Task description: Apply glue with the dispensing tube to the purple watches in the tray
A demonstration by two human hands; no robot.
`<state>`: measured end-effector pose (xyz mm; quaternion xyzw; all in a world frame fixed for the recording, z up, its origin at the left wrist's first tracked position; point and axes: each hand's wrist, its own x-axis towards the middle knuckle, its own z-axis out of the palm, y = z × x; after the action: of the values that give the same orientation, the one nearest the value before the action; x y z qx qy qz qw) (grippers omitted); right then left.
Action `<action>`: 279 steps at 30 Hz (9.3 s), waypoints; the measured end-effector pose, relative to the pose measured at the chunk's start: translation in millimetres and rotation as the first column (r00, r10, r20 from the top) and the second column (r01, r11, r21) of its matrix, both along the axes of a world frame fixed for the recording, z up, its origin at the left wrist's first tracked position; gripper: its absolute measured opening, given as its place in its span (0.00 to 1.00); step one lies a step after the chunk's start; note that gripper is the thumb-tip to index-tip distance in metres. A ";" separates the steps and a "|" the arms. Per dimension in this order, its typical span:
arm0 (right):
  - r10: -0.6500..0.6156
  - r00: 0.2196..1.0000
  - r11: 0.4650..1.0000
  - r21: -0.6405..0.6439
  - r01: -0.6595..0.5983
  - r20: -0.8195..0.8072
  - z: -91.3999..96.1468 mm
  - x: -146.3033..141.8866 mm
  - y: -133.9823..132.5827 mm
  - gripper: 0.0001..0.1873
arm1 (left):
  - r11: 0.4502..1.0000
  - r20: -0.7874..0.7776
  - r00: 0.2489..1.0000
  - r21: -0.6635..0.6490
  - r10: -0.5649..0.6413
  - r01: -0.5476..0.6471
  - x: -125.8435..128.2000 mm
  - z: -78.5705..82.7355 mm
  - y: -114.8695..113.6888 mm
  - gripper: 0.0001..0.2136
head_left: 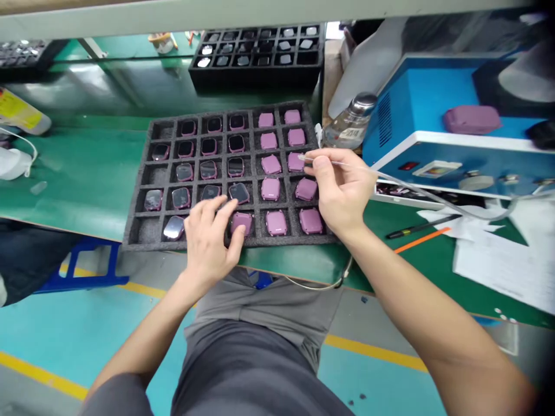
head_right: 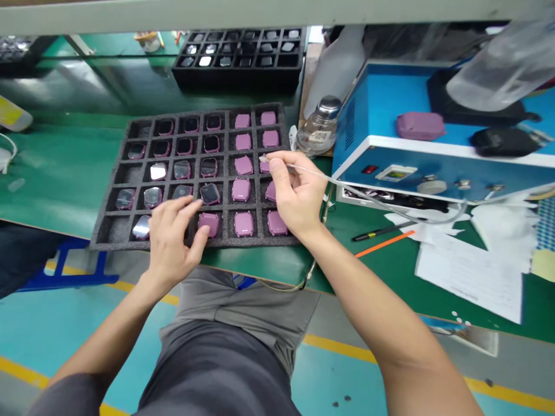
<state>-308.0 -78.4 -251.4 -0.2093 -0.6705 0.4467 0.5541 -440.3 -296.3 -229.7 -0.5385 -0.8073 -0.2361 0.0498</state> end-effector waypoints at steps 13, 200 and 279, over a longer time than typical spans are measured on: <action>0.038 0.999 0.989 -0.142 -0.036 0.011 -4.7 -5.7 3.1 0.18 | 0.995 0.002 1.000 -0.101 -0.022 0.022 -35.2 6.9 68.1 0.20; 0.098 0.995 0.987 -0.126 -0.099 -0.014 -3.0 -14.1 6.8 0.13 | 0.896 0.850 0.350 0.439 -0.393 -0.060 -28.4 7.6 137.6 0.26; -0.057 0.994 0.998 -0.021 0.055 -0.096 0.8 -8.1 2.1 0.10 | 0.898 0.846 0.304 0.422 -0.438 0.122 -32.6 5.7 160.8 0.23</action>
<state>-316.1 -76.3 -250.6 -0.2115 -0.6326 0.4468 0.5962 -472.9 -135.5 -224.0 -0.4306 -0.5420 -0.6130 -0.3808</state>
